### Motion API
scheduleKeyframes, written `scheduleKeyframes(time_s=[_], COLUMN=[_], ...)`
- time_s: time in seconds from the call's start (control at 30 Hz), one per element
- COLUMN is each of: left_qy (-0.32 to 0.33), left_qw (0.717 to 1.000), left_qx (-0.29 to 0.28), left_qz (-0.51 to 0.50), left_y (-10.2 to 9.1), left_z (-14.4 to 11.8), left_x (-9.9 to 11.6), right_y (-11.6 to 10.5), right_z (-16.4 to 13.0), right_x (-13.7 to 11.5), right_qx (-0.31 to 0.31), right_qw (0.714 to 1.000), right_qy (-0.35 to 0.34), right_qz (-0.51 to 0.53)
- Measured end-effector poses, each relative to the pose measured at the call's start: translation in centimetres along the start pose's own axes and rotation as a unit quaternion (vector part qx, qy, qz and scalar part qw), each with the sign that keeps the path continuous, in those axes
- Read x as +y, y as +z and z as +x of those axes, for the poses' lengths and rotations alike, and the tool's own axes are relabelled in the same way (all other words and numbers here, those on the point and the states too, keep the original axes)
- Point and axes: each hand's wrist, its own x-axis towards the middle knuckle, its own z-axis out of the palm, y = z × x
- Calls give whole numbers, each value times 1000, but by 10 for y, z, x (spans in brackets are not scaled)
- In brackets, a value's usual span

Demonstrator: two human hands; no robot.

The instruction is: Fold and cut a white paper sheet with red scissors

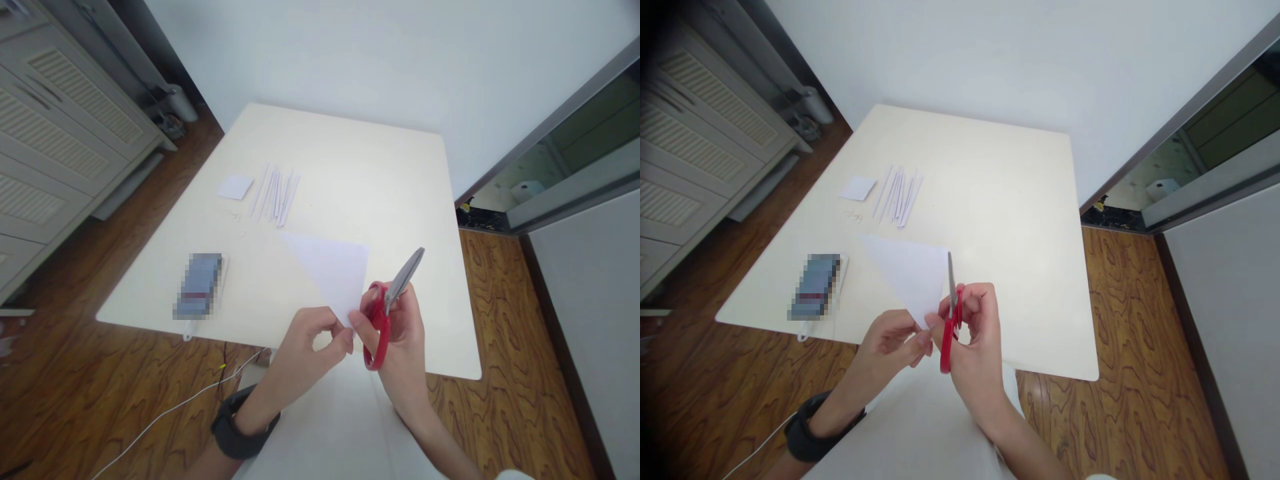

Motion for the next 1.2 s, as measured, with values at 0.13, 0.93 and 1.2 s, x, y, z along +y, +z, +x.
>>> scheduleKeyframes(time_s=[0.13,0.93,1.2], left_qy=[-4,-4,3], left_qw=[999,982,980], left_qx=[36,101,107], left_qz=[-25,-157,-168], left_y=[-4,-5,-5], left_z=[-2,-6,-11], left_x=[-3,1,-1], right_y=[-6,-27,-34], right_z=[0,-31,-30], right_x=[-4,13,7], right_qx=[-32,-164,-245], right_qw=[999,986,963], right_qy=[-13,36,49], right_qz=[7,-3,-95])
